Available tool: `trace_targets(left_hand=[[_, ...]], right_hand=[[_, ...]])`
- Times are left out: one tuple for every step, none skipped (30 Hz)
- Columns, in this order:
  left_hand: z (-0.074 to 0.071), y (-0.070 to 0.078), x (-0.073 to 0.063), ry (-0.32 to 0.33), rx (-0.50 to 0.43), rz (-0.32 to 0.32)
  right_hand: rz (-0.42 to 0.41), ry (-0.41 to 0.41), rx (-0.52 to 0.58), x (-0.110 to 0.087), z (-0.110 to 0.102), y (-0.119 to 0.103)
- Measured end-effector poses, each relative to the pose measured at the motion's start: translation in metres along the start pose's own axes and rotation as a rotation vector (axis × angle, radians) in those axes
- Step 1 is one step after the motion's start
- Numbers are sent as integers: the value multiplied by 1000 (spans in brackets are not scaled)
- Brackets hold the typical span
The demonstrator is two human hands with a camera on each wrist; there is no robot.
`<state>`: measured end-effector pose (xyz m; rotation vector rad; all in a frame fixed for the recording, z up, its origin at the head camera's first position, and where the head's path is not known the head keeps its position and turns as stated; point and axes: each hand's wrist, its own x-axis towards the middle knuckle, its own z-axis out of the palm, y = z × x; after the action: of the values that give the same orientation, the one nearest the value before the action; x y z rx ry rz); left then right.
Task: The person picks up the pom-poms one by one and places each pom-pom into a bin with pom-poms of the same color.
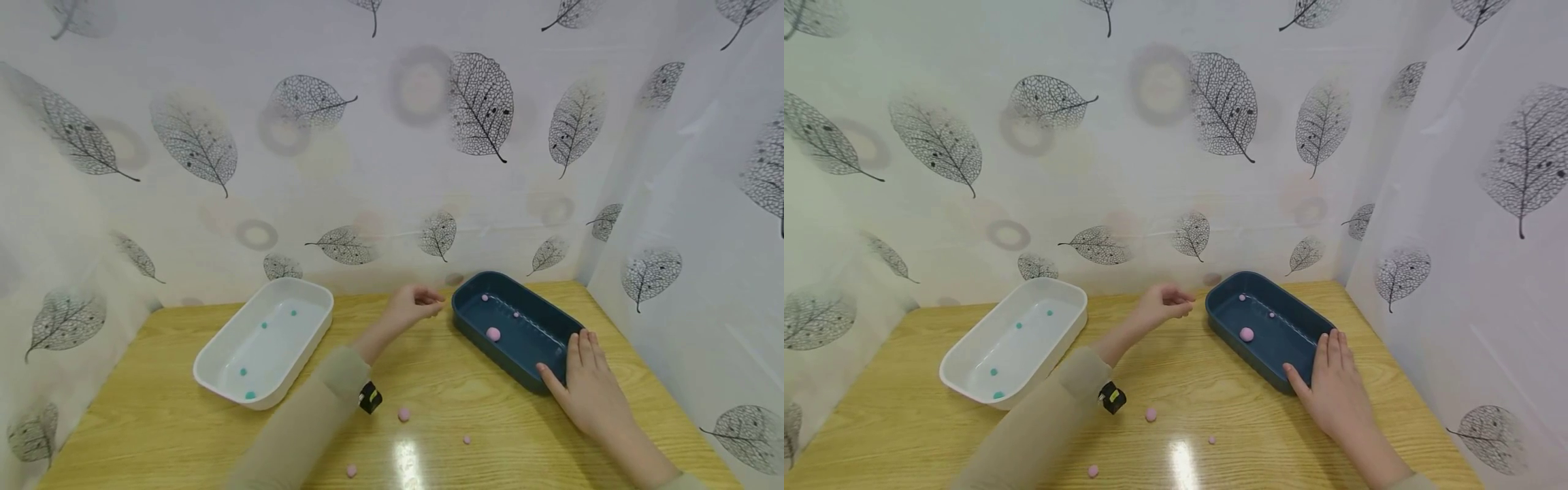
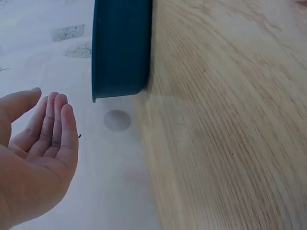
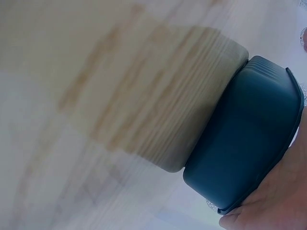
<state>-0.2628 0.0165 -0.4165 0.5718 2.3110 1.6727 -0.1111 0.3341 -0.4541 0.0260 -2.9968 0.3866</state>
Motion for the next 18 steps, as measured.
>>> trace_targets(left_hand=[[-2, 0, -3, -12, -8, 3], [-5, -1, -6, -22, -14, 3], [-7, -1, -10, -26, -11, 5], [-10, -1, -13, -30, -14, 4], [-12, -1, -16, -28, -12, 4], [-15, -1, -19, -23, -5, 3], [-17, -2, -22, -17, 4, 3], [-20, -3, -26, -11, 11, 0], [-22, -4, -29, -8, 15, 4], [-25, -5, -33, -6, 14, -1], [-27, -7, -37, -5, 20, 1], [-29, -9, -40, -7, 22, 10], [-31, -11, -45, -13, 22, 12], [-33, -14, -49, -20, 23, 15], [-34, -17, -53, -27, 25, 16], [-35, -19, -58, -32, 26, 9], [-36, -23, -62, -38, 30, 9], [-36, -26, -66, -43, 35, 5]], right_hand=[[1, 0, 1, 0, 0, 0], [2, -1, 0, 0, 0, 0], [3, -2, -1, 0, 0, 0], [3, -4, -3, 0, 0, 0], [3, -6, -3, 1, 0, 0], [2, -7, -3, 1, 0, 0], [1, -6, -4, 1, 0, 0], [-1, -6, -5, 1, 0, 1], [-2, -4, -6, 1, 1, 1], [-3, -3, -5, 1, 1, 1], [-4, 0, -5, 1, 1, 1], [-5, 2, -6, 1, 2, 1], [-6, 5, -8, 1, 2, 2], [-6, 6, -7, 1, 2, 2], [-6, 7, -7, 1, 2, 2], [-7, 9, -7, 1, 2, 2], [-7, 11, -7, 1, 2, 2], [-8, 14, -7, 1, 2, 2]])
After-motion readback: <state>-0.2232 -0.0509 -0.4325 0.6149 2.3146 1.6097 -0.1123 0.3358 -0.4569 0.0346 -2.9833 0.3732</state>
